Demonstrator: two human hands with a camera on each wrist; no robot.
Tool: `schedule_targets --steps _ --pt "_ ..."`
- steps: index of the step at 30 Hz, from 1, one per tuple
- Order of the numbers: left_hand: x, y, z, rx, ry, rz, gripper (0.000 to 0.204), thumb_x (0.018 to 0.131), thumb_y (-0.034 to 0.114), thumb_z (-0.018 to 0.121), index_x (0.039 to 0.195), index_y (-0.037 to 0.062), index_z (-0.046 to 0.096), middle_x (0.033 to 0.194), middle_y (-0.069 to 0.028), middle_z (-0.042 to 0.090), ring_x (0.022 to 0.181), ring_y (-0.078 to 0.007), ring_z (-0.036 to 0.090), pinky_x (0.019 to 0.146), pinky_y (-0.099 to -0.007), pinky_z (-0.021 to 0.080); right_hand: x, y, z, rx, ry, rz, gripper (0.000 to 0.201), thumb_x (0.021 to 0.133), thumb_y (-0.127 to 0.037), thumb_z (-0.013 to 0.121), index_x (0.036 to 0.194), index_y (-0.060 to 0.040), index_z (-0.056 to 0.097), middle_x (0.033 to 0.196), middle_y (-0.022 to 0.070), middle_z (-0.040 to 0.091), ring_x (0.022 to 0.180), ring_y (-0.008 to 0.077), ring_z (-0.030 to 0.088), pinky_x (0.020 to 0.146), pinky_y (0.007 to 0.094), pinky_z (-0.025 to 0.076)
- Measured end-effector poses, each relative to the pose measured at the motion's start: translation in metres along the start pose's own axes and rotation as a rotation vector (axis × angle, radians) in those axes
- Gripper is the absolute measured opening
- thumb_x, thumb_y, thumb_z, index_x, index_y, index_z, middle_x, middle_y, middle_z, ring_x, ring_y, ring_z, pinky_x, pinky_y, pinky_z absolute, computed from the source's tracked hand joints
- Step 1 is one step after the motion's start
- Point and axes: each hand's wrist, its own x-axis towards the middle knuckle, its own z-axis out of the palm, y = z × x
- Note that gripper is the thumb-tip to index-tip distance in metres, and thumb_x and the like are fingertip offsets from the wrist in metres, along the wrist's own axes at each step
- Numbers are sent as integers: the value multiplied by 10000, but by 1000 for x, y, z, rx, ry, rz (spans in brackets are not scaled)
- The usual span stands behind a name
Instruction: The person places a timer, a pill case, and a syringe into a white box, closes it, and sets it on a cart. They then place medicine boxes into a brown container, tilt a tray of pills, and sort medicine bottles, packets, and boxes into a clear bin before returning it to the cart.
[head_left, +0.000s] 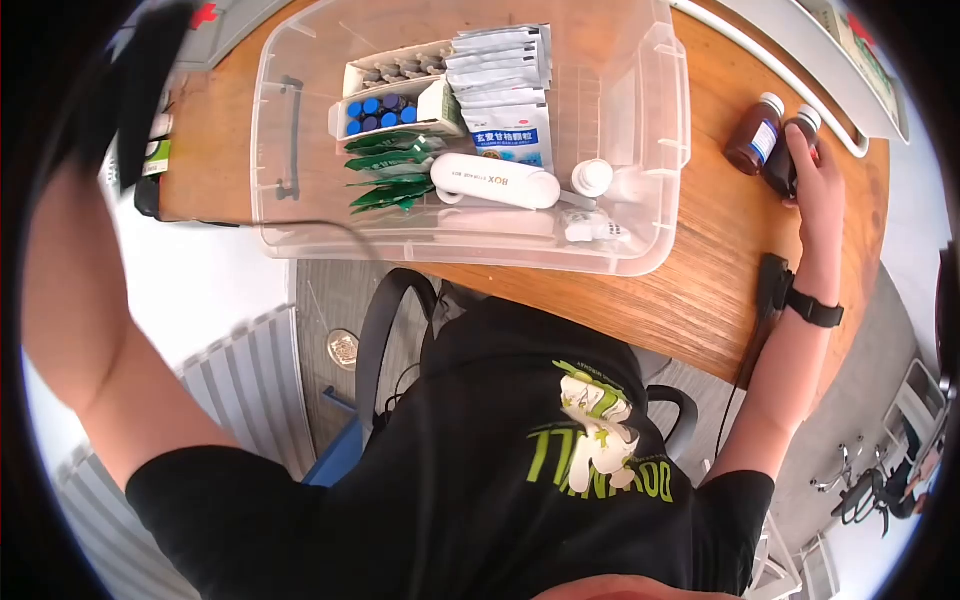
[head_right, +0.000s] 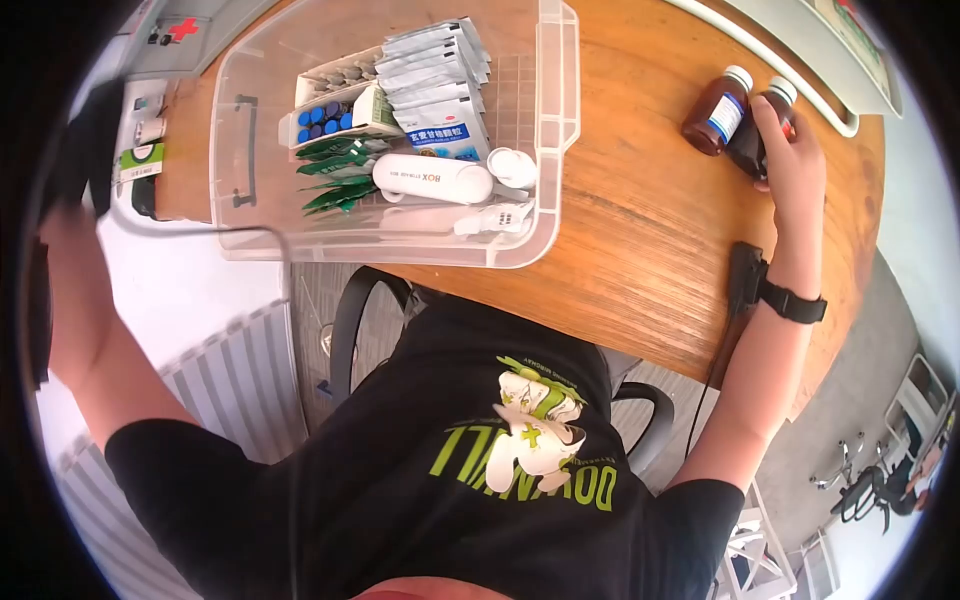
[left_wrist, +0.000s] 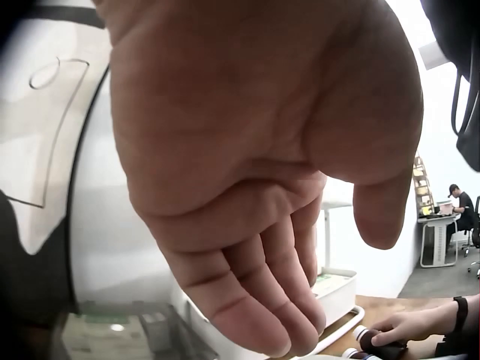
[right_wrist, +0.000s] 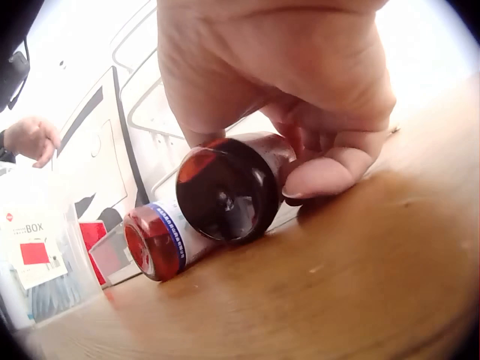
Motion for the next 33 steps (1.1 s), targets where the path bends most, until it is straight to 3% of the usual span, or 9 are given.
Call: schedule_targets --steps 6,11,14,18,19,23,28,31,33 --pt "-126 -65 0 -80 405 -136 517 970 304 616 1324 -72 580 1105 -198 713 1034 -282 692 950 -360 542 2 -9 11 -99 70 -79 837 846 -580 714 1437 -17 528 1037 142 701 844 187 704 631 300 553" --pt "-232 -134 47 -102 671 -193 613 997 381 581 1346 -122 554 1344 -281 606 1269 -361 588 1138 -480 392 -49 -16 15 -416 109 -484 789 829 -421 800 1468 -66 503 1457 209 506 1202 328 621 949 414 538" --pt "-257 -173 94 -305 763 -241 591 1015 346 590 1374 -119 522 1362 -294 587 1290 -378 575 1141 -484 390 -66 -32 28 -488 104 -572 750 829 -387 804 1465 -116 515 1504 218 456 1285 370 564 1007 445 513" --pt "-253 -188 133 -360 849 -222 586 1022 354 589 1378 -105 518 1384 -304 566 1322 -403 543 1132 -518 395 -48 -32 39 -543 66 -678 673 855 -379 772 1442 -139 546 1525 234 425 1302 379 551 1007 443 514" --pt "-244 -187 138 -307 840 -174 636 1012 408 599 1385 -99 514 1386 -315 557 1338 -421 525 1130 -525 397 -43 -31 43 -615 138 -769 636 887 -371 739 1427 -94 551 1432 228 534 1222 350 612 958 404 535" --pt "-203 -173 154 -409 881 -129 763 989 536 575 1403 -100 497 1433 -333 505 1354 -446 504 1141 -526 385 -41 -45 56 -573 55 -836 511 939 -250 675 1388 -33 563 1416 217 548 1400 410 416 1081 448 442" --pt "-183 -176 159 -669 1073 -221 887 977 646 483 1431 -116 449 1502 -342 419 1368 -446 480 1174 -535 355 -33 -48 61 -550 204 -865 518 851 -142 755 1310 17 574 1178 166 660 1076 306 640 906 345 533" --pt "-170 -179 153 -694 1075 -317 901 986 649 426 1453 -121 409 1524 -325 401 1391 -427 455 1188 -522 349 -29 -53 91 -523 527 -1015 488 833 -136 762 1263 23 595 1109 164 692 1001 294 690 822 328 557" --pt "-163 -188 145 -839 1016 -358 872 1001 616 393 1464 -124 386 1535 -306 398 1409 -409 438 1193 -508 347 -31 -49 95 -428 541 -991 480 863 -155 733 1285 12 578 1132 164 682 1012 280 680 824 328 547"
